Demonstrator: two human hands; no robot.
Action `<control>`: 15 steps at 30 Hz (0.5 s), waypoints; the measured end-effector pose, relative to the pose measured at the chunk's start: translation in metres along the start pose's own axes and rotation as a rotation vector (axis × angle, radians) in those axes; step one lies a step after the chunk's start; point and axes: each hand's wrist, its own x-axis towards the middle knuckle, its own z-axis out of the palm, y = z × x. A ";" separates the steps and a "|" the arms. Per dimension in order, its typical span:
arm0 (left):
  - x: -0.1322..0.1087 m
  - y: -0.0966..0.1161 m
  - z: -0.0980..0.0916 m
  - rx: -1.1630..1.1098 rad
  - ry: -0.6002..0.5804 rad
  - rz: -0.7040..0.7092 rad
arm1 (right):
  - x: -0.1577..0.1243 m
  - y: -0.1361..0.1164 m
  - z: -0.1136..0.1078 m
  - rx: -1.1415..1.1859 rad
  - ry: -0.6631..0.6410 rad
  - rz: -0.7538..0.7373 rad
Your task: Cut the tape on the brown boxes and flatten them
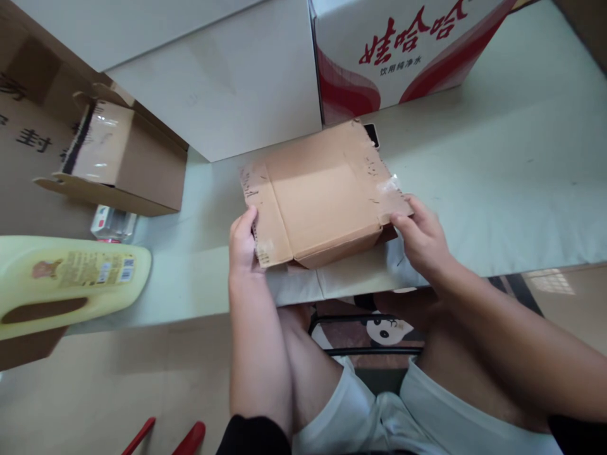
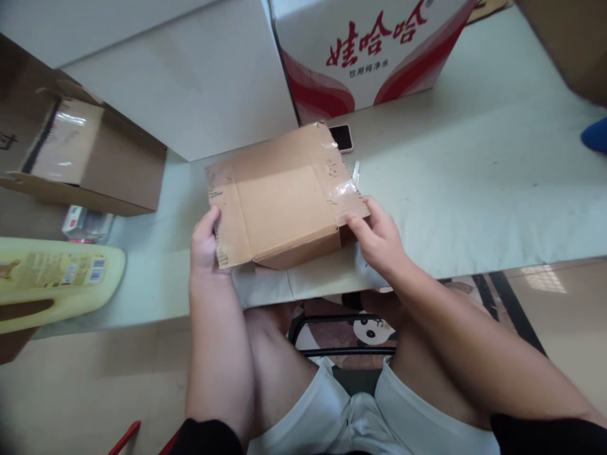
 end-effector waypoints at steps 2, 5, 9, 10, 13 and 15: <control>-0.005 0.005 0.000 -0.036 -0.094 -0.031 | -0.004 0.000 0.001 -0.124 0.022 -0.083; -0.011 0.008 -0.001 -0.017 -0.227 -0.066 | -0.007 0.007 0.002 -0.153 0.009 -0.170; -0.012 0.004 -0.002 0.014 -0.309 -0.135 | -0.006 0.015 0.004 -0.207 -0.037 -0.204; -0.011 0.002 -0.002 0.017 -0.311 -0.148 | -0.006 0.015 0.004 -0.224 -0.030 -0.230; -0.007 -0.002 -0.001 0.019 -0.290 -0.169 | -0.005 0.013 0.003 -0.257 0.028 -0.327; -0.005 -0.005 -0.002 0.037 -0.252 -0.124 | -0.003 0.012 0.000 -0.302 0.051 -0.371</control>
